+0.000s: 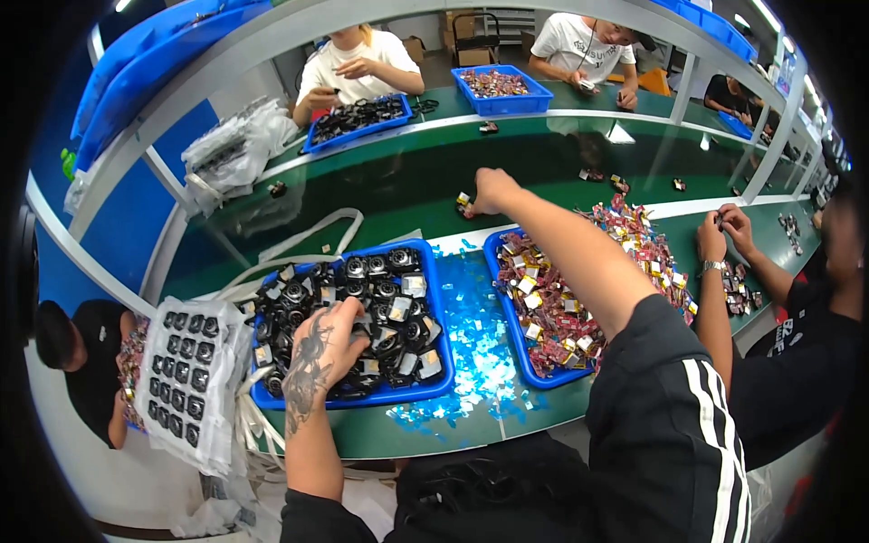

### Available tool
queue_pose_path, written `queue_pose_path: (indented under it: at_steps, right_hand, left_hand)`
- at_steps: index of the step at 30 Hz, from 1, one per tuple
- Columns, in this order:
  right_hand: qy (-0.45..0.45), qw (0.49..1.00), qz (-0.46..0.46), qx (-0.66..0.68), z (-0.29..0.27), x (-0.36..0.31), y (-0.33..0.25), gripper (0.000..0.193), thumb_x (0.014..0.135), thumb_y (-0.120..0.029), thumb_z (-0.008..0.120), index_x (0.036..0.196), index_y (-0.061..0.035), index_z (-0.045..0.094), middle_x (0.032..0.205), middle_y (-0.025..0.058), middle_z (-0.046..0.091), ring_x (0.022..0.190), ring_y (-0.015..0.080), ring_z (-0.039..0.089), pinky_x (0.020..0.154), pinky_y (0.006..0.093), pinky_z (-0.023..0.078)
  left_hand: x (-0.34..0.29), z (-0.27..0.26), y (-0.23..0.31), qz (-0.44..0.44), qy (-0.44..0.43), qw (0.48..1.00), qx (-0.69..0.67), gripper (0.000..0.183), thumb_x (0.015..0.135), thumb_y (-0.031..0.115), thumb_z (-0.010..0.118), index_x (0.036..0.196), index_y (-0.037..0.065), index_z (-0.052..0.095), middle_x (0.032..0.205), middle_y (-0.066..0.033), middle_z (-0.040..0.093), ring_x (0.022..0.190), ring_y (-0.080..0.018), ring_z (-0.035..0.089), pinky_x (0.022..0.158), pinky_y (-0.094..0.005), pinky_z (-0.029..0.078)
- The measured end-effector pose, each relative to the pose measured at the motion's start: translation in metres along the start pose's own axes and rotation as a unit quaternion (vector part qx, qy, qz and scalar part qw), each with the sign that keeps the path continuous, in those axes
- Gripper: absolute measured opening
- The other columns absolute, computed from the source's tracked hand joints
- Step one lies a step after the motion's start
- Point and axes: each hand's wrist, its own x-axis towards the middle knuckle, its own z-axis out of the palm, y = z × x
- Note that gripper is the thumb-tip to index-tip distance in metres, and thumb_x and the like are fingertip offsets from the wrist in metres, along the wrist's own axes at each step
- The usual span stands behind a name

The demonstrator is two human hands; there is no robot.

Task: Assembling components for electronic watches on a factory production line.

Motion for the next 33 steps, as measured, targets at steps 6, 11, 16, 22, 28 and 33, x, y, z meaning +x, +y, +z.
queue_pose_path:
  at_steps: [6, 11, 16, 22, 28, 33]
  right_hand:
    - [-0.106, 0.977, -0.183, 0.021, -0.091, -0.069, 0.002, 0.017, 0.076, -0.013, 0.072, 0.090, -0.0054, 0.070, 0.088, 0.0127, 0.070, 0.083, 0.0261, 0.068, 0.075, 0.0371, 0.053]
    - [-0.192, 0.958, -0.210, -0.042, -0.089, -0.113, 0.018, 0.017, 0.076, -0.015, 0.073, 0.090, -0.0049, 0.070, 0.088, 0.0108, 0.070, 0.084, 0.0270, 0.067, 0.075, 0.0371, 0.053]
    - [-0.031, 0.983, -0.182, -0.020, -0.077, -0.130, 0.038, 0.010, 0.078, -0.013, 0.068, 0.081, -0.0031, 0.066, 0.082, 0.0145, 0.066, 0.080, 0.0330, 0.065, 0.072, 0.0416, 0.051]
    - [0.172, 0.951, -0.061, 0.248, -0.097, -0.161, 0.039, 0.011, 0.090, -0.011, 0.061, 0.092, -0.0011, 0.056, 0.072, 0.0014, 0.058, 0.070, 0.0092, 0.059, 0.062, 0.0239, 0.045]
    - [-0.091, 0.647, 0.032, 0.756, -0.068, -0.211, -0.017, 0.009, 0.091, -0.009, 0.063, 0.097, -0.0050, 0.057, 0.086, 0.0027, 0.062, 0.071, 0.0114, 0.064, 0.060, 0.0229, 0.050]
    - [-0.174, 0.566, 0.079, 0.802, -0.040, -0.228, -0.056, 0.012, 0.093, -0.010, 0.061, 0.101, -0.0024, 0.056, 0.090, 0.0052, 0.064, 0.078, 0.0140, 0.066, 0.069, 0.0254, 0.055]
  left_hand:
    - [0.013, -0.008, 0.002, -0.018, 0.024, 0.993, -0.117, 0.020, 0.074, 0.005, 0.071, 0.087, 0.003, 0.056, 0.083, -0.0141, 0.060, 0.077, -0.0332, 0.062, 0.068, -0.0403, 0.049]
    - [0.020, -0.005, 0.022, -0.092, -0.025, 0.803, -0.589, 0.009, 0.093, 0.006, 0.058, 0.101, 0.001, 0.056, 0.085, -0.0075, 0.067, 0.060, -0.0085, 0.062, 0.051, -0.0206, 0.049]
    - [0.023, -0.003, 0.036, -0.111, -0.058, 0.673, -0.729, 0.026, 0.096, 0.007, 0.053, 0.122, 0.003, 0.051, 0.094, -0.0125, 0.066, 0.060, -0.0100, 0.060, 0.051, -0.0193, 0.047]
    - [0.019, 0.009, 0.036, -0.080, -0.066, 0.726, -0.680, 0.025, 0.095, 0.005, 0.050, 0.116, 0.003, 0.064, 0.102, -0.0046, 0.061, 0.073, -0.0057, 0.055, 0.056, -0.0176, 0.045]
    - [0.012, 0.015, 0.070, 0.103, 0.218, 0.922, -0.305, 0.036, 0.076, -0.008, 0.062, 0.109, 0.005, 0.071, 0.099, -0.0108, 0.055, 0.074, -0.0170, 0.058, 0.061, -0.0275, 0.049]
    - [0.014, 0.028, 0.082, 0.282, 0.316, 0.896, -0.131, 0.037, 0.064, 0.008, 0.081, 0.101, 0.013, 0.074, 0.093, -0.0027, 0.055, 0.075, -0.0185, 0.059, 0.059, -0.0285, 0.053]
